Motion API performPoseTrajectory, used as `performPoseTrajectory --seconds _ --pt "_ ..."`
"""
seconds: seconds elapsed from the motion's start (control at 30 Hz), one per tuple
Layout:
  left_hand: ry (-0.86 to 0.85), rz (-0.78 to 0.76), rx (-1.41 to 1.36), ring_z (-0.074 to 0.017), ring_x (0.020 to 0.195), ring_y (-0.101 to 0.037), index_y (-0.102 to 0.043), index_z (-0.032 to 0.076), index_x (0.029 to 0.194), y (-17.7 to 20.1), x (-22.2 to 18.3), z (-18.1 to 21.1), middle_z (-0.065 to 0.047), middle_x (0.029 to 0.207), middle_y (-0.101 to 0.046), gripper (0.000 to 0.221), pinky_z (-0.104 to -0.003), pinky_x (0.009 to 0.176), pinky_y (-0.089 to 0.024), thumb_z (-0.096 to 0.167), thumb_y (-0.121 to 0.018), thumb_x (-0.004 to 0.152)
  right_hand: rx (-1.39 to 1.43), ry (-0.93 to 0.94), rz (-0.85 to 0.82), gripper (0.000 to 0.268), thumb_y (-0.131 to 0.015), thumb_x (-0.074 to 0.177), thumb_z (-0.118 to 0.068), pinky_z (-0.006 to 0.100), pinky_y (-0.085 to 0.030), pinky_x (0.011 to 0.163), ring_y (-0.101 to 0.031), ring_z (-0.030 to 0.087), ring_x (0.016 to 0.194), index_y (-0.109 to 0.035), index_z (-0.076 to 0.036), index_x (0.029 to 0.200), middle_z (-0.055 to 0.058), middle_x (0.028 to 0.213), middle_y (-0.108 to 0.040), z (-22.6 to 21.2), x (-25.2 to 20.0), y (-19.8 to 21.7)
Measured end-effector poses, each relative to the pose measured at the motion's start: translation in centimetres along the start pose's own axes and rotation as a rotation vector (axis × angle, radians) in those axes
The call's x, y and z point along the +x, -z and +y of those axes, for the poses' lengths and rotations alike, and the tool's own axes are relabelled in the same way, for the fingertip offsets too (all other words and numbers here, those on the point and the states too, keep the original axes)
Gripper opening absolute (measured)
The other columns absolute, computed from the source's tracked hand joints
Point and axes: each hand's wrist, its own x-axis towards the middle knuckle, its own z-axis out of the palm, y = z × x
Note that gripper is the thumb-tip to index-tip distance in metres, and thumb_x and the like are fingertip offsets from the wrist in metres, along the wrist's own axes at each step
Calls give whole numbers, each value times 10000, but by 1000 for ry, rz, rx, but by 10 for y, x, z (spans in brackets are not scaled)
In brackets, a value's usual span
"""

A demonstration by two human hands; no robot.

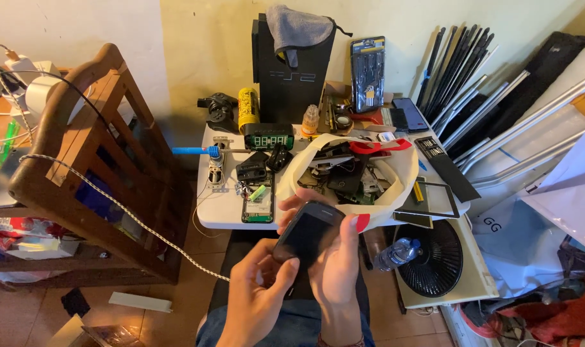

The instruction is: Sorting through a bag of old mobile phones, inspecting their condition, testing them with a charger, and disassembling components.

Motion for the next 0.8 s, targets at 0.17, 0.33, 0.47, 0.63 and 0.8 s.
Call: performPoseTrajectory --seconds 0.17,0.33,0.47,0.63,0.8 --pt "-405 186 405 -69 508 -444 -706 95 865 -7 -2 24 8 720 -572 103 -225 469 -381 59 -740 775 232 -123 177 587 -432 977 -645 373 -456 736 -559 234 765 -580 -78 1008 90 918 -579 11 0 6" --pt "-564 6 527 -95 590 -544 -768 146 1015 -7 -2 16 -45 936 -667 326 -199 447 -456 2 -796 724 449 34 25 515 -420 1001 -549 295 -302 498 -405 140 511 -494 -144 693 4 599 -444 5 6 9" --pt "-592 -98 600 -148 828 -683 -755 145 1087 -6 -1 10 -50 1006 -658 341 -260 633 -610 36 -799 766 623 12 -8 534 -418 1028 -464 298 -354 509 -439 167 494 -486 -117 627 33 562 -470 6 5 22" --pt "-671 -129 726 -150 776 -640 -728 148 1087 -6 -2 15 -29 1004 -646 352 -283 625 -544 21 -800 766 617 7 -75 569 -419 1033 -468 284 -418 504 -522 167 491 -554 -107 615 34 552 -523 11 6 35" --pt "-694 -134 747 -146 800 -647 -730 156 1085 -7 -2 15 -24 1008 -650 377 -279 636 -541 5 -806 748 624 -17 -55 577 -398 1043 -461 281 -351 488 -494 157 497 -553 -107 615 27 533 -513 9 4 34"
